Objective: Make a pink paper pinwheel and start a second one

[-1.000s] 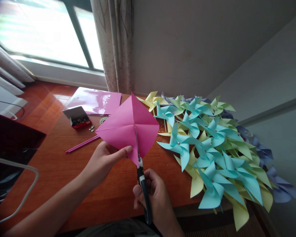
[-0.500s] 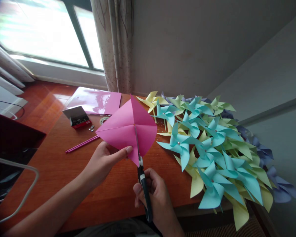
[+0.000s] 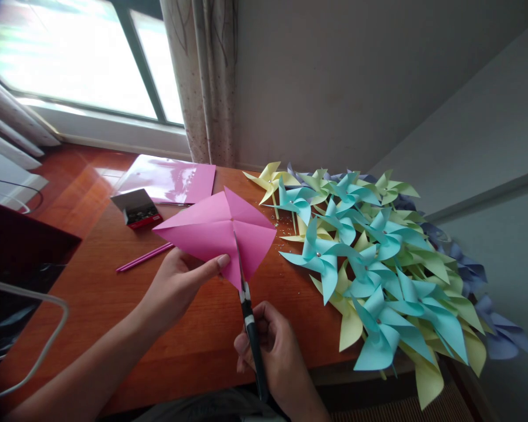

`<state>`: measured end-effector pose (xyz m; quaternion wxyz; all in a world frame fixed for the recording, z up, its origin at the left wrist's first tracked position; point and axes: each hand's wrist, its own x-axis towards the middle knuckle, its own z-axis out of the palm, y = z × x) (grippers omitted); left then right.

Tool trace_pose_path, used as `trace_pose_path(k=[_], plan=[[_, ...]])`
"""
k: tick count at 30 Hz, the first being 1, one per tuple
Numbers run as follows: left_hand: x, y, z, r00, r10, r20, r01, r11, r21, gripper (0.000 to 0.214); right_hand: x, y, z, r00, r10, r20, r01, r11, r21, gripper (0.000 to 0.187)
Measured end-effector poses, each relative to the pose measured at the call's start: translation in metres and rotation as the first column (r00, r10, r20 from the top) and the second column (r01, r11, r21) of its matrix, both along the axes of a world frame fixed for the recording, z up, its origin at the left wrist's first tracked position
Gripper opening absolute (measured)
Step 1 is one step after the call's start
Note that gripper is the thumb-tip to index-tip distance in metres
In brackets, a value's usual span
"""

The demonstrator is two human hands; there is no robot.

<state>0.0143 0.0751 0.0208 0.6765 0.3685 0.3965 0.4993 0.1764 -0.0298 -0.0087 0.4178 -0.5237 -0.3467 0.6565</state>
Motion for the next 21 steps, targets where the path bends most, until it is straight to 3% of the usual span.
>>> trace_pose_path(k=[5,12,17,21], plan=[[-0.012,0.008,0.001,0.992,0.128,0.005,-0.128,0.991,0.032,0.015,0.005,-0.004,0.000,0.999,0.038,-0.018,-0.040,0.993,-0.111,0.055],[-0.019,0.016,0.007,0.957,0.196,0.215,-0.208,0.978,0.034,0.009,0.022,-0.010,0.003,0.992,0.089,0.089,-0.077,0.988,-0.132,0.051],[-0.017,0.014,0.015,0.952,0.183,0.243,-0.176,0.983,-0.052,0.015,0.031,-0.009,0.005,0.993,-0.072,0.098,0.074,0.997,-0.009,0.042],[-0.019,0.010,0.017,0.973,0.036,0.230,-0.009,0.993,-0.115,0.023,0.033,0.003,0.006,0.968,-0.243,0.061,0.235,0.965,0.115,0.038]])
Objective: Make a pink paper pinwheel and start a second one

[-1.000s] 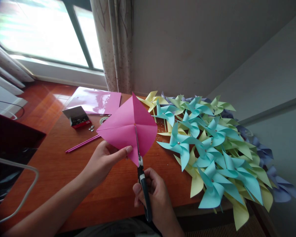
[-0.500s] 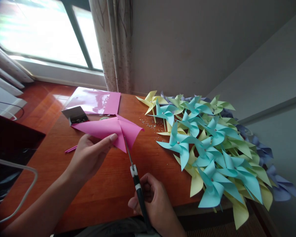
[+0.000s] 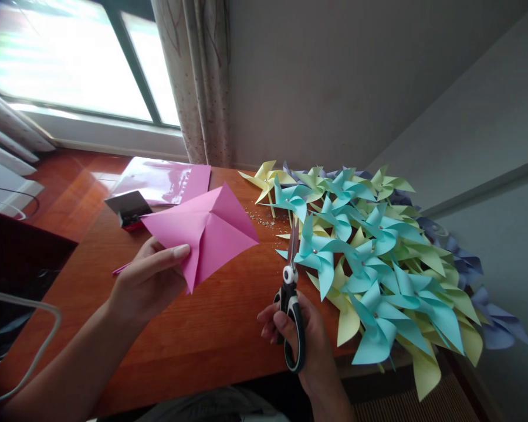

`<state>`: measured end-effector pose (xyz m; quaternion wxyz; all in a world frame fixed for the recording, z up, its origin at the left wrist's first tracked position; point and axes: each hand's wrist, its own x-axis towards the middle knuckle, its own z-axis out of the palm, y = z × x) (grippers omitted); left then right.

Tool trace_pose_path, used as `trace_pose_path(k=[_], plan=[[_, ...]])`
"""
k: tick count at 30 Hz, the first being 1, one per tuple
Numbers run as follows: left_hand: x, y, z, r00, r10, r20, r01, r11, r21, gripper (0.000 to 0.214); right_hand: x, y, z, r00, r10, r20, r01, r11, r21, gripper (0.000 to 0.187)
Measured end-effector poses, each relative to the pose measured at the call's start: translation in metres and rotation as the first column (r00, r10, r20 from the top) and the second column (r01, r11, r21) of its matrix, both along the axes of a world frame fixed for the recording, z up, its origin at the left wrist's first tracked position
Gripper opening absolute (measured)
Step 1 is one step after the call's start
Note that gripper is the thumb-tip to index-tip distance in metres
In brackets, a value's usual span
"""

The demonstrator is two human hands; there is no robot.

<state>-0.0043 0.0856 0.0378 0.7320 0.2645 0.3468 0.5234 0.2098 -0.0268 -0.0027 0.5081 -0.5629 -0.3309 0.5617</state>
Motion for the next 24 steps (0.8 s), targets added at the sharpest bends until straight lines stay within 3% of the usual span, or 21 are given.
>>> trace_pose_path(k=[4,10,13,17,20,24], plan=[[-0.003,-0.003,-0.001,0.976,-0.214,0.042,0.216,0.975,-0.050,0.020,0.002,0.020,-0.002,0.995,-0.091,-0.047,0.094,0.993,0.065,0.035],[-0.004,-0.004,-0.005,0.937,-0.345,0.051,0.348,0.931,-0.113,0.020,0.004,0.041,-0.004,0.992,-0.125,0.007,0.123,0.984,0.125,0.021],[-0.001,-0.002,-0.006,0.937,-0.347,0.033,0.348,0.931,-0.109,0.019,-0.001,0.045,-0.003,0.977,-0.204,0.061,0.190,0.964,0.188,0.019],[0.004,0.002,-0.008,0.973,-0.233,-0.012,0.228,0.962,-0.148,0.024,-0.009,0.049,-0.002,0.942,-0.320,0.102,0.289,0.927,0.238,0.024],[0.006,0.004,-0.011,0.983,-0.182,0.038,0.185,0.974,-0.132,0.047,-0.013,0.053,-0.001,0.900,-0.411,0.144,0.358,0.888,0.289,0.027],[0.008,0.003,-0.019,0.973,-0.202,0.111,0.207,0.978,-0.037,0.080,-0.017,0.057,0.001,0.849,-0.482,0.217,0.388,0.847,0.363,0.025]])
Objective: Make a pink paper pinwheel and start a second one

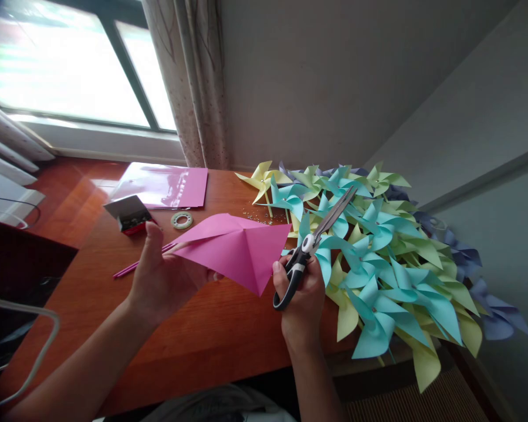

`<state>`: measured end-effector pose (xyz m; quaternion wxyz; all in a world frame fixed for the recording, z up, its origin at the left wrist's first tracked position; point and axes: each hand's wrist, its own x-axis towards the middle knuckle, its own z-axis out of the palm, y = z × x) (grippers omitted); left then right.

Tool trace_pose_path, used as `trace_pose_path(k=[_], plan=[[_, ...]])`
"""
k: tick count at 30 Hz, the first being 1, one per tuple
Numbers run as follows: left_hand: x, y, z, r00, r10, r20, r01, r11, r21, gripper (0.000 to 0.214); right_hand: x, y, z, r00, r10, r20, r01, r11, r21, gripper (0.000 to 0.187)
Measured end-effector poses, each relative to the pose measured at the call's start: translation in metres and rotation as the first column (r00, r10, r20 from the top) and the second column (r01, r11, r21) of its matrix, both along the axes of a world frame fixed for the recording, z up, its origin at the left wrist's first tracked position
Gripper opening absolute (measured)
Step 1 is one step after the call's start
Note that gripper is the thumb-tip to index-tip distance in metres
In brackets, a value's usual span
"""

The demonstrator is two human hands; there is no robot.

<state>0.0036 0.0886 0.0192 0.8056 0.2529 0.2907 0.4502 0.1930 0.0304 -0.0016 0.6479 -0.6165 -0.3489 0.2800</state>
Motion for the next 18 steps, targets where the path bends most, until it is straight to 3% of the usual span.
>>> trace_pose_path(k=[2,7,12,18], plan=[[0.002,-0.002,-0.005,1.000,-0.004,-0.017,0.005,0.998,0.061,0.075,-0.002,0.001,0.001,0.997,-0.035,0.070,0.035,0.999,0.012,0.024],[0.011,-0.010,-0.010,0.973,0.033,-0.228,0.006,0.986,0.167,0.031,-0.009,0.000,0.005,0.977,-0.080,0.200,0.079,0.997,0.010,0.021],[0.019,-0.015,-0.004,0.933,0.033,-0.357,0.026,0.987,0.159,0.022,-0.020,-0.002,0.011,0.973,-0.058,0.223,0.064,0.998,-0.018,0.021],[0.019,-0.014,-0.001,0.917,0.088,-0.388,-0.018,0.984,0.180,0.019,-0.017,-0.006,0.013,0.980,0.008,0.200,0.006,0.997,-0.071,0.024]])
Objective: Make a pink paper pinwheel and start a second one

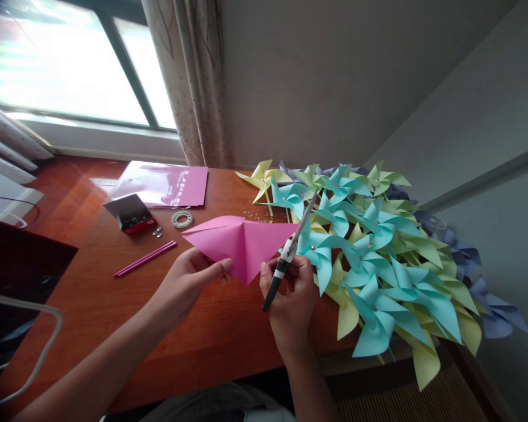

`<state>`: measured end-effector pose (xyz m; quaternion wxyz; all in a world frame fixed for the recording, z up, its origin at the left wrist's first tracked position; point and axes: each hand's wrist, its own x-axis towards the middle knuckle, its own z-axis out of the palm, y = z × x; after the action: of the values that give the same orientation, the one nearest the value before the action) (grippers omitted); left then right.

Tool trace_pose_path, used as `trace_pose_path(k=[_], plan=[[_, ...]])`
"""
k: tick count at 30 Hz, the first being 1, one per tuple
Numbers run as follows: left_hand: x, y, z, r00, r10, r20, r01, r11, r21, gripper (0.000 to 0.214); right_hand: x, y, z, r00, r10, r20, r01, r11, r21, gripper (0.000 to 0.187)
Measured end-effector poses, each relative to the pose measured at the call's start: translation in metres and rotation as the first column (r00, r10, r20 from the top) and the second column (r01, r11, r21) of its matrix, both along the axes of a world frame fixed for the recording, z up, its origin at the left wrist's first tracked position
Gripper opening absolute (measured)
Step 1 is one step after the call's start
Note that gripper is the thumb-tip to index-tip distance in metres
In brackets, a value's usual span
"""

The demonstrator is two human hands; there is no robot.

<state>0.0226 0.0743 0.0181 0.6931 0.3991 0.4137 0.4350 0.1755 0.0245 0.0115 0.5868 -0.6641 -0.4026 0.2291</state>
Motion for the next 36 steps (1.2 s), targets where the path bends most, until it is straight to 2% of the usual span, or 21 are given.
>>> trace_pose_path(k=[2,4,7,9,14,18,23,27,36], plan=[[-0.002,0.002,-0.002,1.000,0.018,0.010,-0.018,1.000,0.010,0.018,0.005,-0.004,-0.002,0.997,0.062,-0.035,-0.063,0.998,-0.027,0.024],[-0.005,0.004,-0.004,0.999,0.048,0.022,-0.049,0.999,0.022,0.018,0.011,-0.011,-0.006,0.978,0.171,-0.116,-0.176,0.984,-0.037,0.025],[-0.009,0.007,-0.007,0.991,0.126,0.043,-0.128,0.991,0.036,0.017,0.019,-0.028,-0.014,0.904,0.341,-0.256,-0.360,0.932,-0.029,0.029],[-0.011,0.008,-0.008,0.980,0.190,0.058,-0.193,0.981,0.039,0.016,0.023,-0.042,-0.019,0.864,0.372,-0.339,-0.423,0.902,-0.087,0.031],[-0.014,0.011,-0.007,0.944,0.304,0.131,-0.314,0.948,0.060,0.012,0.028,-0.069,-0.028,0.814,0.444,-0.374,-0.536,0.822,-0.192,0.047],[-0.014,0.011,-0.008,0.942,0.303,0.141,-0.315,0.946,0.071,0.011,0.025,-0.077,-0.030,0.777,0.454,-0.436,-0.596,0.755,-0.275,0.050],[-0.012,0.009,-0.009,0.957,0.270,0.105,-0.279,0.957,0.079,0.012,0.016,-0.074,-0.029,0.682,0.479,-0.552,-0.683,0.687,-0.248,0.057],[-0.012,0.007,-0.007,0.963,0.251,0.095,-0.257,0.964,0.062,0.012,0.011,-0.069,-0.027,0.643,0.459,-0.613,-0.700,0.677,-0.228,0.059],[-0.011,0.005,-0.006,0.973,0.217,0.074,-0.221,0.974,0.052,0.013,0.010,-0.065,-0.023,0.652,0.444,-0.614,-0.681,0.699,-0.218,0.055]])
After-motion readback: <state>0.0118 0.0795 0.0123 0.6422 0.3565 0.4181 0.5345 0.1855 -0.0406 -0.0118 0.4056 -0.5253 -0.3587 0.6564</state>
